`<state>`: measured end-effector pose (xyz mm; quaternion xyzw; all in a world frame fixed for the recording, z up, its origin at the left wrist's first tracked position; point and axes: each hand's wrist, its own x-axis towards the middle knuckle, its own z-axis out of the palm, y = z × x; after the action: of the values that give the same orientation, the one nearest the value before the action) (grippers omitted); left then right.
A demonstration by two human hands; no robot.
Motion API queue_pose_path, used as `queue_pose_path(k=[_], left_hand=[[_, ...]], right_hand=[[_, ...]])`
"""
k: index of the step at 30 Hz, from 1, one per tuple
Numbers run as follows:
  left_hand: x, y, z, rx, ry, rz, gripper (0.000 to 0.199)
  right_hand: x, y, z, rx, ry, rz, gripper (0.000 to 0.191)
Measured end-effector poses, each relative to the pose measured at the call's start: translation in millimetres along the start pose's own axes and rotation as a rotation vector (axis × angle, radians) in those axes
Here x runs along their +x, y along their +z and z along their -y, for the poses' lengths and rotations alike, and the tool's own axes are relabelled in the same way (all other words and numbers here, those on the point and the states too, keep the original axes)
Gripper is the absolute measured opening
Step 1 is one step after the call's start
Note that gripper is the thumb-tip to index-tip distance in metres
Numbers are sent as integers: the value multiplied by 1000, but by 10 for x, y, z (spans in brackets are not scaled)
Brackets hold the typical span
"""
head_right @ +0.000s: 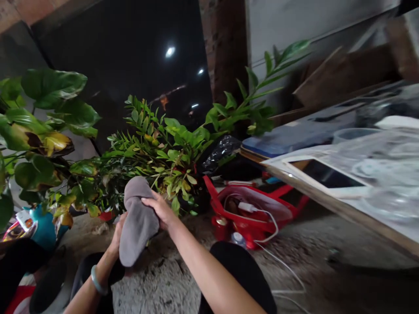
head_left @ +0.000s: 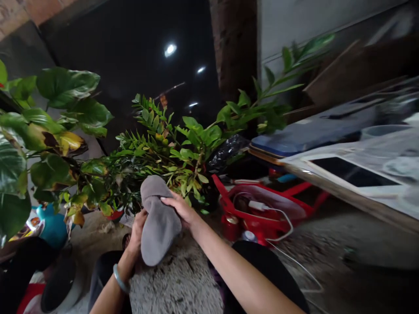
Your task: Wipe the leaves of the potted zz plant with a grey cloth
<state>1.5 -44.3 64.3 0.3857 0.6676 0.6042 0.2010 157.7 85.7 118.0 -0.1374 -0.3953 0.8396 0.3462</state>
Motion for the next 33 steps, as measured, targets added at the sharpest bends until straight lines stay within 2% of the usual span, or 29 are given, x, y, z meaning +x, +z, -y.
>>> queue_pose_path(k=[3, 4, 6, 8, 9, 12, 16, 20, 23, 26, 29, 31, 33], left_hand=[[-89, -354, -52, -33, -58, -176, 19], [-136, -445, -106, -135, -106, -212, 24], [-246, -544, -256, -404, -183, -190, 39], [-360, -528, -416, -579, -187, -129, 53], [-409, -489, -481, -592, -179, -118, 57], [-497, -350, -576, -466, -186, -162, 65], [-496, -290, -527, -363, -200, -218, 80], [-486, -347, -453, -294, -226, -271, 78], [-489, -376, -418, -328, -275, -268, 74], [-481, -392, -404, -378, -300, -244, 73], [-470, -459, -441, -341, -307, -250, 65], [-458, -553, -529, -310, -279, -276, 61], [-418, -682, -696, -285, -231, -302, 57]], right_hand=[[-26, 89, -202, 84, 51, 183, 50], [-27, 140, -255, 101, 56, 237, 51], [-7, 262, -364, 118, 61, 299, 52], [29, 380, -492, 88, 49, 291, 50], [47, 427, -558, 36, 23, 276, 47], [75, 492, -714, -245, -131, 240, 37], [28, 457, -745, -659, -298, 240, 27], [-60, 428, -733, -917, -451, 337, 44], [-114, 409, -778, -1015, -436, 376, 54], [-137, 336, -803, -982, -393, 379, 55], [-69, 193, -773, -755, -276, 351, 53], [43, 91, -757, -573, -160, 231, 51], [186, 22, -774, -457, -44, 33, 55]])
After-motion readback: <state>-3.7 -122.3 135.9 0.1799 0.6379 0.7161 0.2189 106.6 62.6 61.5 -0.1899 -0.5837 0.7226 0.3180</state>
